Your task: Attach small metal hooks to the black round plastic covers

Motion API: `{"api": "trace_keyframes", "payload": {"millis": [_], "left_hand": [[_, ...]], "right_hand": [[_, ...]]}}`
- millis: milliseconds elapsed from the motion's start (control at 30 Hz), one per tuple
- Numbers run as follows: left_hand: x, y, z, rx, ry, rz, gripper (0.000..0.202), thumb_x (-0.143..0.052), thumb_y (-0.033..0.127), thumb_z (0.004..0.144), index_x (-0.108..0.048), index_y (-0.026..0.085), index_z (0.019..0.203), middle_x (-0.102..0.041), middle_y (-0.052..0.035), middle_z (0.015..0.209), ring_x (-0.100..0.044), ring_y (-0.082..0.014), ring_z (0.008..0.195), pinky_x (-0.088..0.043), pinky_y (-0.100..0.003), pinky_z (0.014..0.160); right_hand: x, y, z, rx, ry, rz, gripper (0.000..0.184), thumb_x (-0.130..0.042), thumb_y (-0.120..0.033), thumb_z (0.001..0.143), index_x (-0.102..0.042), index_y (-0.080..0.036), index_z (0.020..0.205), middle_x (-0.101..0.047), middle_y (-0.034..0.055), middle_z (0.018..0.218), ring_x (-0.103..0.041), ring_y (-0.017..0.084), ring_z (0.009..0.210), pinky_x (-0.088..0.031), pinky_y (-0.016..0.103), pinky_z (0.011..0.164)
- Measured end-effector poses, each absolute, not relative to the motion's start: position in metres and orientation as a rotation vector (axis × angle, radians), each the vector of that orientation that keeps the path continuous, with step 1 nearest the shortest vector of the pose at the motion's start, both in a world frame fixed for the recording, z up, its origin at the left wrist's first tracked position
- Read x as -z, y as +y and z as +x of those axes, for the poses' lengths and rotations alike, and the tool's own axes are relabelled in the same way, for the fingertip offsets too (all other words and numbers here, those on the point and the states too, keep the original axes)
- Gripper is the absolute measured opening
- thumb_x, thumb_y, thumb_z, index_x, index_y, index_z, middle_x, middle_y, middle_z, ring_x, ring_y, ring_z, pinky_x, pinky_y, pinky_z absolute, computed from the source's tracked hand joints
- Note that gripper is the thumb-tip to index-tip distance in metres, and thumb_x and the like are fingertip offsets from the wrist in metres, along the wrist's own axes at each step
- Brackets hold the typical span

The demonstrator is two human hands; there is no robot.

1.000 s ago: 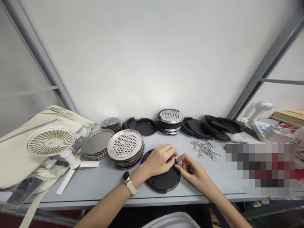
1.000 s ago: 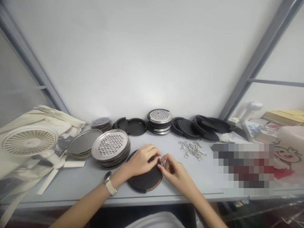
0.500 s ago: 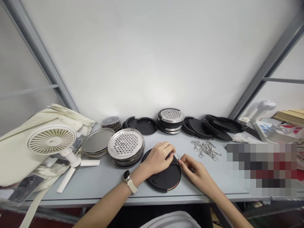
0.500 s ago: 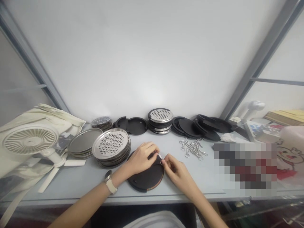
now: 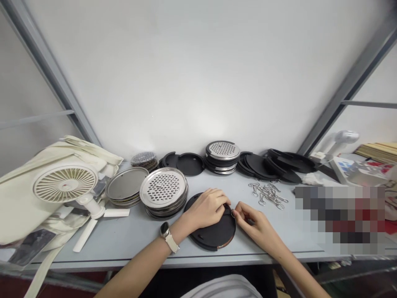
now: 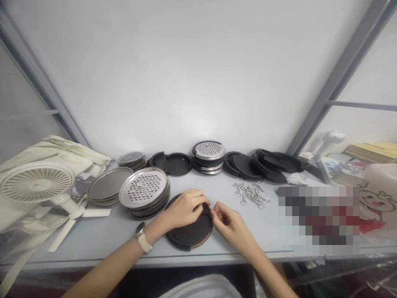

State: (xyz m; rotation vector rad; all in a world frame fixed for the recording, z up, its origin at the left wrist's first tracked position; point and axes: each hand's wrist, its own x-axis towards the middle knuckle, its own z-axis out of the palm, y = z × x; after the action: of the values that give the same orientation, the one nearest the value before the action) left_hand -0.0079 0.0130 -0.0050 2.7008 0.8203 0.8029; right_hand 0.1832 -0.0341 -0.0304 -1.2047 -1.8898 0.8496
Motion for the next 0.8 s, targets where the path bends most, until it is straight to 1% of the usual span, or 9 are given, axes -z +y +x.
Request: {"api": "trace_keyframes", "payload": {"millis": [167, 300, 533, 633, 800], "left_hand": [[-0.001, 0.008, -0.007, -0.802, 0.785, 2.739, 0.020, -0.049, 0.007, 0.081, -0.057, 0.016, 0.097, -0.060, -0.0049, 0.096, -0.055, -0.0190, 0.090, -0.042, -0.031, 0.087], [-0.006, 0.005, -0.006, -0.731, 0.701, 2.805, 0.016, -0.055, 0.014, 0.076, -0.053, 0.017, 0.092, -0.057, -0.0054, 0.090, -0.053, -0.0202, 0.087, -0.043, -0.031, 0.082], [-0.004, 0.006, -0.007, -0.695, 0.664, 2.748, 0.011, -0.053, 0.015, 0.083, -0.050, 0.017, 0.094, -0.056, -0.0060, 0.095, -0.054, -0.0192, 0.088, -0.045, -0.029, 0.078], [-0.003, 0.007, -0.007, -0.681, 0.663, 2.742, 0.010, -0.053, 0.015, 0.084, -0.050, 0.017, 0.094, -0.055, -0.0063, 0.095, -0.055, -0.0194, 0.087, -0.045, -0.029, 0.076], [-0.003, 0.007, -0.006, -0.696, 0.684, 2.765, 0.013, -0.056, 0.013, 0.081, -0.050, 0.017, 0.091, -0.054, -0.0056, 0.094, -0.054, -0.0198, 0.090, -0.045, -0.029, 0.081]], "right_hand": [[0.030, -0.035, 0.183, -0.828, -1.879, -1.203, 0.029, -0.043, -0.036, 0.096, -0.038, -0.021, 0.071, -0.032, -0.0062, 0.062, -0.032, 0.012, 0.058, -0.028, 0.024, 0.055], [0.030, -0.035, 0.183, -0.813, -1.878, -1.199, 0.031, -0.043, -0.036, 0.095, -0.037, -0.021, 0.069, -0.033, -0.0062, 0.061, -0.032, 0.012, 0.058, -0.029, 0.023, 0.055], [0.028, -0.037, 0.183, -0.798, -1.898, -1.202, 0.032, -0.042, -0.039, 0.095, -0.037, -0.021, 0.069, -0.033, -0.0054, 0.061, -0.033, 0.012, 0.058, -0.031, 0.024, 0.055], [0.028, -0.038, 0.183, -0.798, -1.909, -1.206, 0.033, -0.041, -0.041, 0.096, -0.038, -0.021, 0.069, -0.033, -0.0049, 0.061, -0.033, 0.012, 0.058, -0.032, 0.024, 0.055], [0.029, -0.037, 0.182, -0.816, -1.918, -1.199, 0.034, -0.042, -0.042, 0.096, -0.038, -0.021, 0.070, -0.033, -0.0053, 0.062, -0.033, 0.012, 0.058, -0.031, 0.024, 0.054]]}}
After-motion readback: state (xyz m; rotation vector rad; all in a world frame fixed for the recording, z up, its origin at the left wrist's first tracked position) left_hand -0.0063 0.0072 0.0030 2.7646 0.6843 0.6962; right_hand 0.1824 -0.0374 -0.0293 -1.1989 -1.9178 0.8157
